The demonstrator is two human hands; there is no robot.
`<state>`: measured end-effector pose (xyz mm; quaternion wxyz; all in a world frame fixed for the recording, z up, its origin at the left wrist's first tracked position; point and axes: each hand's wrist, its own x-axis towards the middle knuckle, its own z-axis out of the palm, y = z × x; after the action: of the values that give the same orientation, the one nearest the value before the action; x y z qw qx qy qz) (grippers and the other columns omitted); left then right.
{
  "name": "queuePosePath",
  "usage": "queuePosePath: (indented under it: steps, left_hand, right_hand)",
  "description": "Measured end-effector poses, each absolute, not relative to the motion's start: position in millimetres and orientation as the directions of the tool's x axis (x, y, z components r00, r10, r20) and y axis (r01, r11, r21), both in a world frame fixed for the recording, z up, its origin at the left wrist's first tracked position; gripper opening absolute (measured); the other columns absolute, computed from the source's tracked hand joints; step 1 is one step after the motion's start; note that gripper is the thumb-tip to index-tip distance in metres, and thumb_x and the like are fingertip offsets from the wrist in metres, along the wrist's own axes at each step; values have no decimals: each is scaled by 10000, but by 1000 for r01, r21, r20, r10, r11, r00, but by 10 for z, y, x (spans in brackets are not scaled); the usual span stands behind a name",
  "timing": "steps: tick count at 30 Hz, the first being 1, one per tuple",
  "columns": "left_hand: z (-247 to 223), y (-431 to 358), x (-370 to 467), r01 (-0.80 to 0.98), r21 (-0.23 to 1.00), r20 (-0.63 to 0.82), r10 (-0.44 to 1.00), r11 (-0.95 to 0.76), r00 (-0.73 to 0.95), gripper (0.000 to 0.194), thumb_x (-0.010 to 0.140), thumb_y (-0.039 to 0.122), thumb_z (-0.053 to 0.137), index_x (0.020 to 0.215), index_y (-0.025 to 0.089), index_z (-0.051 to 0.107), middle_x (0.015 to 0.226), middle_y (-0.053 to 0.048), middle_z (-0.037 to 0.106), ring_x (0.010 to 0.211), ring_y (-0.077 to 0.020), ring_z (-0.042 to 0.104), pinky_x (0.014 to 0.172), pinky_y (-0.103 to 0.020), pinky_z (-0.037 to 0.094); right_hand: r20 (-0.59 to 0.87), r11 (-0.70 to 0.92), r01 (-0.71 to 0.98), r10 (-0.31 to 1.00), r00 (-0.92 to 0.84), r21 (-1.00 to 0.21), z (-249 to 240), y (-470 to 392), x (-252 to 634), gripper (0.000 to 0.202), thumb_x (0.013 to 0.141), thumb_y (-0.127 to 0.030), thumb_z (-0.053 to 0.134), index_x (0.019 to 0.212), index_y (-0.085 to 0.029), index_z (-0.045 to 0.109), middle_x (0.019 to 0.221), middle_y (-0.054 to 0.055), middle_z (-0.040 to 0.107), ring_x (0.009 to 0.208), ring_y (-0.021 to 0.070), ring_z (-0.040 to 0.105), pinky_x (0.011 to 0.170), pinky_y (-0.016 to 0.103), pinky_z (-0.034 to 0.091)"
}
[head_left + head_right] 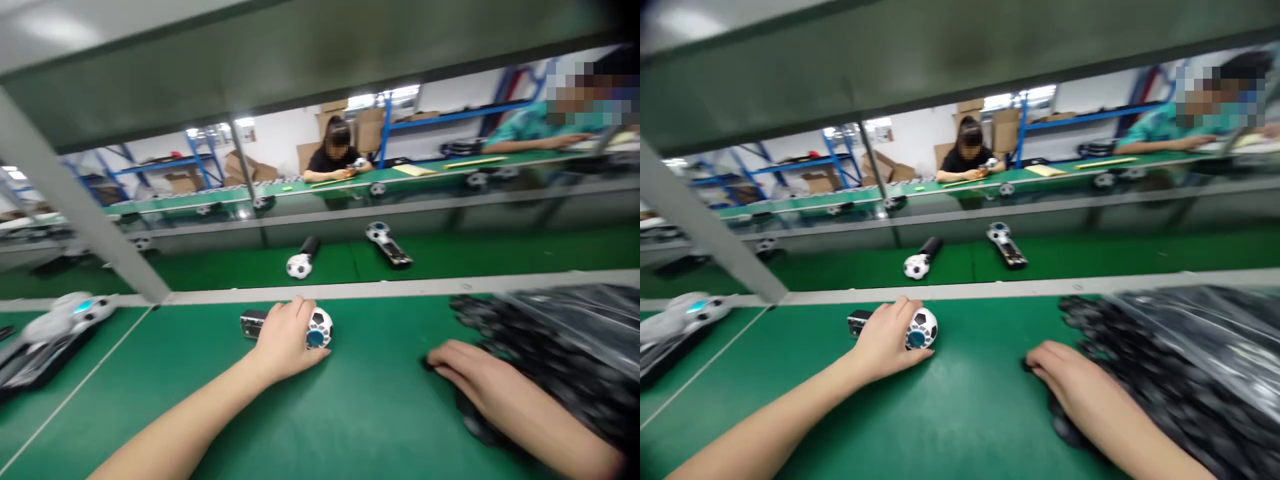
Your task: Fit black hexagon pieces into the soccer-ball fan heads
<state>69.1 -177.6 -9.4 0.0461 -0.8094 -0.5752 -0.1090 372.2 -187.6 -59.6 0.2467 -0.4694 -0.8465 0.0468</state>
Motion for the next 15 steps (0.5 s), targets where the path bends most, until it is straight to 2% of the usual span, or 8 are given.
queuePosePath:
  steps: [3, 5, 8, 10, 12, 15]
  left_hand:
    - [-60, -1631, 756, 891, 135, 82, 901, -433, 425, 733, 640, 402, 651, 1285, 207, 364, 1169, -103, 546, 1058, -298, 521, 882, -397, 411]
    - [33, -1584, 648, 864, 193, -63, 873, -465, 484, 752, 652, 288, 633, 1326, 279, 300, 1215, -61, 544, 1072, -272, 535, 853, -350, 431]
    - [117, -1594, 518, 882, 160, -220, 855, -443, 469, 543, 689, 203, 540, 1213, 305, 443, 1002, -18, 657, 877, -251, 623, 684, -302, 468]
    - [87, -1646, 579, 913, 92, -187, 894, -397, 407, 471, 726, 208, 483, 1196, 238, 460, 941, -56, 666, 800, -264, 630, 644, -322, 467]
    - [6, -1717, 764, 941, 67, -85, 938, -332, 337, 536, 757, 236, 456, 1279, 154, 367, 1046, -127, 625, 866, -295, 611, 704, -379, 469]
    - [-113, -1829, 1122, 917, 182, -36, 930, -355, 367, 721, 752, 341, 515, 1371, 136, 206, 1208, -160, 515, 1050, -316, 519, 849, -429, 433]
  right_hand:
    - [187, 535, 817, 844, -503, -215, -519, -1880, 3727, 115, 847, -178, 526, 854, -230, 628, 819, 27, 630, 762, 197, 597, 676, 316, 501]
    - [166, 519, 843, 852, -497, -143, -486, -1888, 3658, 44, 826, -199, 569, 815, -198, 611, 819, 45, 618, 766, 219, 583, 681, 355, 492]
    - [201, 514, 849, 850, -486, -122, -478, -1911, 3546, 71, 823, -188, 574, 757, -172, 554, 844, 56, 589, 766, 206, 563, 649, 324, 485]
    - [206, 516, 847, 849, -486, -130, -485, -1922, 3502, 111, 824, -146, 561, 726, -174, 518, 808, 45, 575, 738, 191, 554, 610, 295, 475]
    - [202, 514, 848, 851, -484, -132, -495, -1933, 3487, 139, 818, -112, 549, 709, -183, 499, 748, 27, 562, 695, 185, 547, 573, 286, 461]
    - [228, 531, 837, 838, -495, -134, -515, -1972, 3501, 130, 803, -73, 526, 745, -190, 529, 746, 25, 574, 684, 186, 552, 574, 292, 451]
